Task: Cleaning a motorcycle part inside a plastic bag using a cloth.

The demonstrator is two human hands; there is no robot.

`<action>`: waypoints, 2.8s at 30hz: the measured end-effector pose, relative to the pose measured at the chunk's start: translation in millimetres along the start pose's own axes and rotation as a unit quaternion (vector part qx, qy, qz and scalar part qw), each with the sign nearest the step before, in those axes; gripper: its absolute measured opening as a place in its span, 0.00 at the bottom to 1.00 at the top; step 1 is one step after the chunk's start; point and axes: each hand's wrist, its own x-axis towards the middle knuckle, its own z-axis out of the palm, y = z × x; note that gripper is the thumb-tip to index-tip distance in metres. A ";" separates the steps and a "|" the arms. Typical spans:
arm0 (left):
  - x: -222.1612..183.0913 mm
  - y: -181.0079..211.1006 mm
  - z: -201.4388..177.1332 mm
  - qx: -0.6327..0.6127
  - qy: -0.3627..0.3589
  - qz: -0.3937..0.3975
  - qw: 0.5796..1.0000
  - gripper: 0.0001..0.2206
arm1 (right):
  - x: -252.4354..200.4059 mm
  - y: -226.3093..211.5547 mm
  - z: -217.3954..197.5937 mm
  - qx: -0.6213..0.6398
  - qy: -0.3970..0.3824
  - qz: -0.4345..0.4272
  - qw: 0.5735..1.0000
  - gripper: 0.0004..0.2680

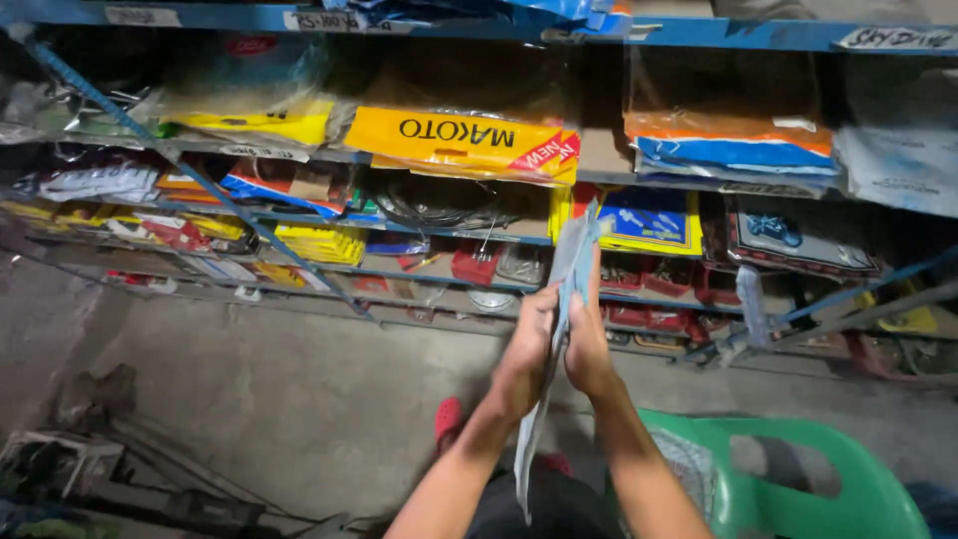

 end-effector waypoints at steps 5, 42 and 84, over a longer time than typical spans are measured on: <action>50.7 24.4 -18.6 0.114 0.195 -0.309 0.924 0.27 | -8.1 17.5 8.8 -0.239 -0.016 -0.119 0.964 0.27; 47.2 -18.9 -69.4 -0.166 -0.206 -0.137 0.955 0.30 | -29.6 35.4 64.2 -0.379 0.202 -0.080 0.900 0.25; 33.8 31.1 -83.1 0.072 -0.130 -0.057 0.987 0.27 | 10.8 30.4 60.2 -0.343 0.109 -0.058 0.931 0.26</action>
